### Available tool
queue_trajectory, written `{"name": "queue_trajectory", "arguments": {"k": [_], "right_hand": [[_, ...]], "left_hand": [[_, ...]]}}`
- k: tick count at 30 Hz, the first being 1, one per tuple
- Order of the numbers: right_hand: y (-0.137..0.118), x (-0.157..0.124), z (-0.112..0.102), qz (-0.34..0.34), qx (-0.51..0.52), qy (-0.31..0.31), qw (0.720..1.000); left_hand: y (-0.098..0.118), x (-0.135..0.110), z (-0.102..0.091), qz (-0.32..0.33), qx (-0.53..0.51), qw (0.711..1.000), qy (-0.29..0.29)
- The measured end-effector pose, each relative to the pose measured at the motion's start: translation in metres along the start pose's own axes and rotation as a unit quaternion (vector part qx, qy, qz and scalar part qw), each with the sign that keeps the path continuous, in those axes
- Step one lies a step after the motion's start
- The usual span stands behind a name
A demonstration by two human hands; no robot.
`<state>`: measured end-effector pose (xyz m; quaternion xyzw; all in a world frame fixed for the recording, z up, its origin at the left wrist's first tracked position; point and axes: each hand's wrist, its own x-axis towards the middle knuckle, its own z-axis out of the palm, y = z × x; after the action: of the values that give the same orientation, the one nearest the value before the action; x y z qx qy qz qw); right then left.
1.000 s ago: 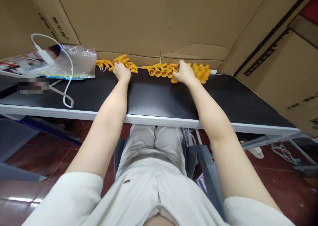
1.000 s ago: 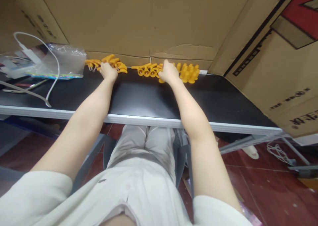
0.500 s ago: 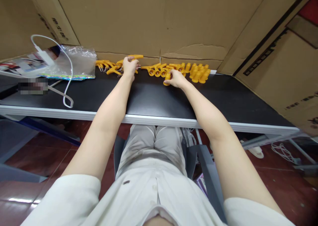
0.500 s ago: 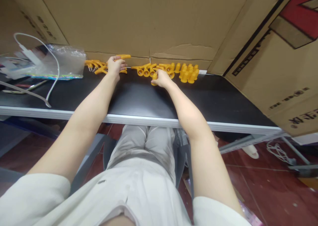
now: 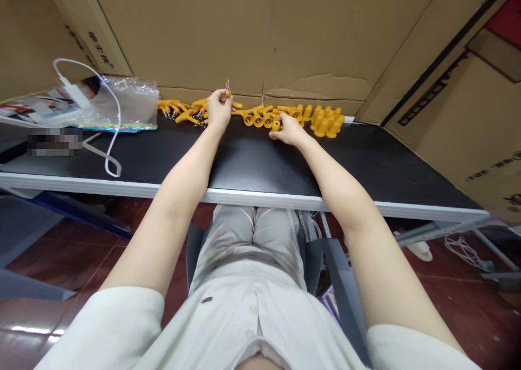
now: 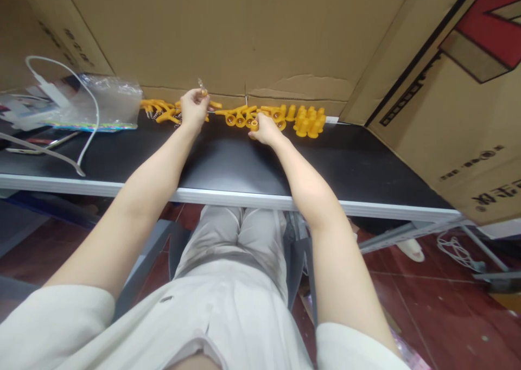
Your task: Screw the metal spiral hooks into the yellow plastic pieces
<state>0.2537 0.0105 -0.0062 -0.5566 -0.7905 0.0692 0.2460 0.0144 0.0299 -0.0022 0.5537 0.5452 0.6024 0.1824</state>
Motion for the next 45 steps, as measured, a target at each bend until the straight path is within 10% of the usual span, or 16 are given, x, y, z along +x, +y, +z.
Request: {"name": "queue_trajectory", "arguments": {"k": [8,20,33,45], "right_hand": [[-0.005,-0.004,-0.010,-0.002,-0.059,0.011,0.998],[0.003,-0.001,-0.013,-0.013,-0.083,0.054,0.995],[-0.013,-0.006,-0.013,-0.083,-0.086,0.039,0.992],[-0.005,-0.001,-0.005,-0.113,-0.062,0.061,0.990]], "left_hand": [[0.010,-0.018,-0.003,0.106,0.235,0.965,-0.059],[0.017,-0.032,0.002,0.194,0.312,0.901,-0.233],[0.013,-0.029,0.012,0.247,0.253,0.899,-0.259],[0.023,-0.037,0.006,0.194,0.291,0.922,-0.164]]}}
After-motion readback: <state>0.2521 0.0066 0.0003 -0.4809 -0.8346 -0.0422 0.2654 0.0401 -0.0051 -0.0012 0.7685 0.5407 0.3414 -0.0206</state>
